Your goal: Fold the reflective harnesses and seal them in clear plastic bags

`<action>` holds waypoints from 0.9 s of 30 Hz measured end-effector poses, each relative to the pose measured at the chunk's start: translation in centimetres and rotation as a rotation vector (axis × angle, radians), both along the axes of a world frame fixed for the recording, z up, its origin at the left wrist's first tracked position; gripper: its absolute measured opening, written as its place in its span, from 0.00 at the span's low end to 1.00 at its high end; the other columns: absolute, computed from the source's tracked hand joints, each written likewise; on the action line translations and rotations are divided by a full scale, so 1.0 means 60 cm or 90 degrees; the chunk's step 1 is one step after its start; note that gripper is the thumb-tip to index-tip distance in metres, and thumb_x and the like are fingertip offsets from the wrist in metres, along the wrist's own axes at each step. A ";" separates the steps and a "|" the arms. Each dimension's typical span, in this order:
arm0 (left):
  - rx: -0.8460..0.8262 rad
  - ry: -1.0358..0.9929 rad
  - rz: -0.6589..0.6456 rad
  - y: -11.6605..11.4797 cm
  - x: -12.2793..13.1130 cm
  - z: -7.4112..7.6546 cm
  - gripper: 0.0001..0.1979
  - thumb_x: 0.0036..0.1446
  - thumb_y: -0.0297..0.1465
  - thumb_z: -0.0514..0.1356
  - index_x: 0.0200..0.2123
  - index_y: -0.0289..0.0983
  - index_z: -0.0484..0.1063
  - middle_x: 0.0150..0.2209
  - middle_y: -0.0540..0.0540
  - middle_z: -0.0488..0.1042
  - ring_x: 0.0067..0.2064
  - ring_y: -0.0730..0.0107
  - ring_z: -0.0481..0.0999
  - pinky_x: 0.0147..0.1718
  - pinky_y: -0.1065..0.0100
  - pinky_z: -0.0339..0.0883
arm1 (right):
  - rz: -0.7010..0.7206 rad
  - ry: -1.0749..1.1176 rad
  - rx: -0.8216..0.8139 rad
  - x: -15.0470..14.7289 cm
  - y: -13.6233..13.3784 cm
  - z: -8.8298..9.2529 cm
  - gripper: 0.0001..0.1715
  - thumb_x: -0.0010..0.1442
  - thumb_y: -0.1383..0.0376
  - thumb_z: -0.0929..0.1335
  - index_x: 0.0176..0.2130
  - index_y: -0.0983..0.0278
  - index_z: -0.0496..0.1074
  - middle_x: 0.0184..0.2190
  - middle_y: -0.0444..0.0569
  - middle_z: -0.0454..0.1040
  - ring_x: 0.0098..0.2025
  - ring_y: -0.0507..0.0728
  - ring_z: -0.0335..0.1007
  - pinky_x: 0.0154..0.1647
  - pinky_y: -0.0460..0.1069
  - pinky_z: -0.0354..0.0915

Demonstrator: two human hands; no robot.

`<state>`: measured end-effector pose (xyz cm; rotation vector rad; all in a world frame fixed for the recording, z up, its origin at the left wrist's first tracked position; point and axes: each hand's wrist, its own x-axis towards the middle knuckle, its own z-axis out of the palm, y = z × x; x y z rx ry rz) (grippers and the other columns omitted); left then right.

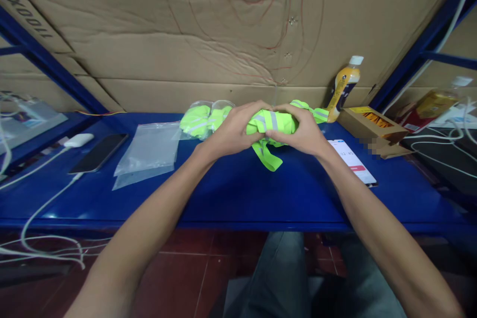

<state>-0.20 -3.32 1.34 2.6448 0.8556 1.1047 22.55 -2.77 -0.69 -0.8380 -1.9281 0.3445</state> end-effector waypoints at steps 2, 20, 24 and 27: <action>-0.004 -0.018 0.005 0.000 0.007 -0.008 0.22 0.59 0.31 0.67 0.56 0.40 0.74 0.56 0.42 0.81 0.57 0.51 0.80 0.58 0.57 0.69 | -0.097 0.057 0.060 -0.019 -0.009 -0.002 0.21 0.64 0.46 0.75 0.41 0.61 0.82 0.39 0.50 0.85 0.41 0.62 0.79 0.47 0.56 0.70; -0.180 0.019 -0.062 -0.003 -0.018 0.013 0.27 0.55 0.39 0.73 0.56 0.39 0.72 0.51 0.43 0.78 0.48 0.56 0.78 0.47 0.62 0.71 | 0.221 -0.024 -0.276 0.033 -0.010 0.024 0.26 0.53 0.44 0.83 0.32 0.62 0.82 0.22 0.43 0.72 0.22 0.52 0.64 0.19 0.49 0.63; -0.444 -0.115 -0.113 0.011 -0.029 0.003 0.26 0.59 0.51 0.72 0.50 0.38 0.79 0.47 0.42 0.82 0.48 0.54 0.82 0.46 0.62 0.75 | 0.169 0.014 -0.210 0.027 -0.015 0.029 0.30 0.55 0.38 0.81 0.33 0.62 0.81 0.25 0.44 0.73 0.25 0.53 0.64 0.24 0.51 0.63; -0.578 -0.282 -0.155 0.018 -0.021 -0.004 0.35 0.59 0.64 0.66 0.47 0.37 0.80 0.44 0.38 0.83 0.51 0.46 0.83 0.48 0.55 0.79 | 0.082 -0.001 -0.059 0.019 -0.015 0.030 0.33 0.58 0.35 0.78 0.31 0.61 0.79 0.28 0.44 0.73 0.29 0.55 0.66 0.32 0.52 0.65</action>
